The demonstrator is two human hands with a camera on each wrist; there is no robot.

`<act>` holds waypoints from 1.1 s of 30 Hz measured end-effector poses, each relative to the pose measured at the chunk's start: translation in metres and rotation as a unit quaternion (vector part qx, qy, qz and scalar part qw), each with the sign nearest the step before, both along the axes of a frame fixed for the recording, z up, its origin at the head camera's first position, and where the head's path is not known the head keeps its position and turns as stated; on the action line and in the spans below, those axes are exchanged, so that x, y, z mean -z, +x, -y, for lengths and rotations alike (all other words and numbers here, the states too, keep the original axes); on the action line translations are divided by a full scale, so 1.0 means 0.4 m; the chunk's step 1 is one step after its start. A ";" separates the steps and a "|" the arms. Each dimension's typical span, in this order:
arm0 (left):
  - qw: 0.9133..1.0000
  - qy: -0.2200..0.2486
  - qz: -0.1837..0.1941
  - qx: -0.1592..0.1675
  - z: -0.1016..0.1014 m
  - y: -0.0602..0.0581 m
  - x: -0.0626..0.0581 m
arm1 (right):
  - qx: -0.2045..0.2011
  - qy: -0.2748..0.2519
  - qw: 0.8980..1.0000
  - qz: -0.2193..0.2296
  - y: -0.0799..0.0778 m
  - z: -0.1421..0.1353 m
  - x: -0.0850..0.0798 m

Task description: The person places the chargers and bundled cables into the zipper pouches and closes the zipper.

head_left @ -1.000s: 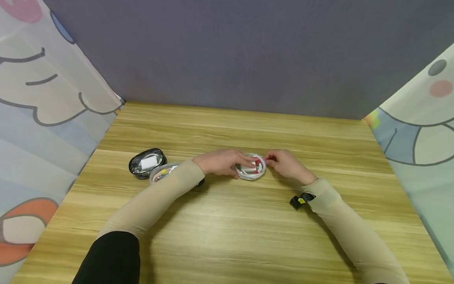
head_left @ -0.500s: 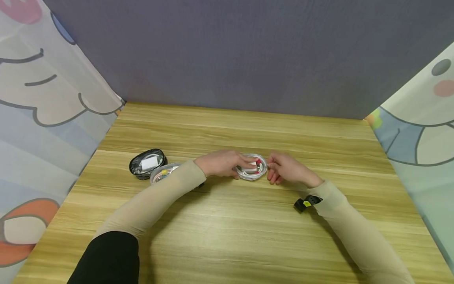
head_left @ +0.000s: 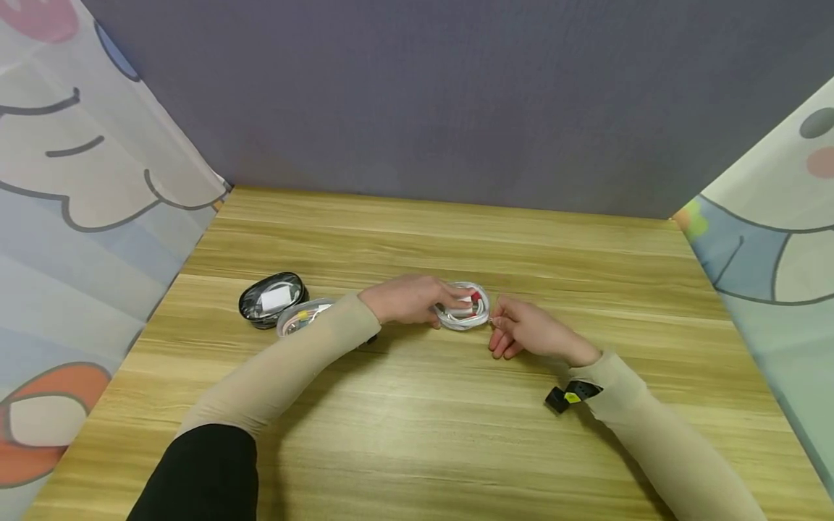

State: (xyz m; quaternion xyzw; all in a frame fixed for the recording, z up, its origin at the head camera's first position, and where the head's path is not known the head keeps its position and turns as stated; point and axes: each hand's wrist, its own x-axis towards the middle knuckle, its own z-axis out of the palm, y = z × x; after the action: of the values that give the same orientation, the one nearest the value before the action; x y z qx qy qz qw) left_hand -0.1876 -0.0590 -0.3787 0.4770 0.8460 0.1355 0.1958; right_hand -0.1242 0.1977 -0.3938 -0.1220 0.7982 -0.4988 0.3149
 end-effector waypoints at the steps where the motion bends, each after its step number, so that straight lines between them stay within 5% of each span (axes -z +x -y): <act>1: 1.000 0.001 0.000 -0.001 -0.001 0.001 0.001 | 0.001 0.000 1.000 0.000 0.007 0.003 0.001; 13: 1.000 0.021 0.003 -0.010 -0.008 0.003 0.008 | 0.010 -0.016 1.000 -0.013 0.051 0.062 0.003; 25: 0.999 0.031 -0.032 -0.001 0.003 0.006 0.006 | 0.057 -0.012 0.998 -0.025 0.021 0.042 0.004; 33: 0.990 0.059 -0.128 0.026 0.007 0.012 -0.002 | 0.105 -0.015 0.994 -0.039 -0.026 0.019 0.008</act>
State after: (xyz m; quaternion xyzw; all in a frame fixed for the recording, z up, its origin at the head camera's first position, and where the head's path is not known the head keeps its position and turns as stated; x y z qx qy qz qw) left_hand -0.1828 -0.0619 -0.3779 0.5229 0.8420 0.1180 0.0611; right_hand -0.1345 0.1903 -0.3971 -0.0618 0.8106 -0.5362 0.2271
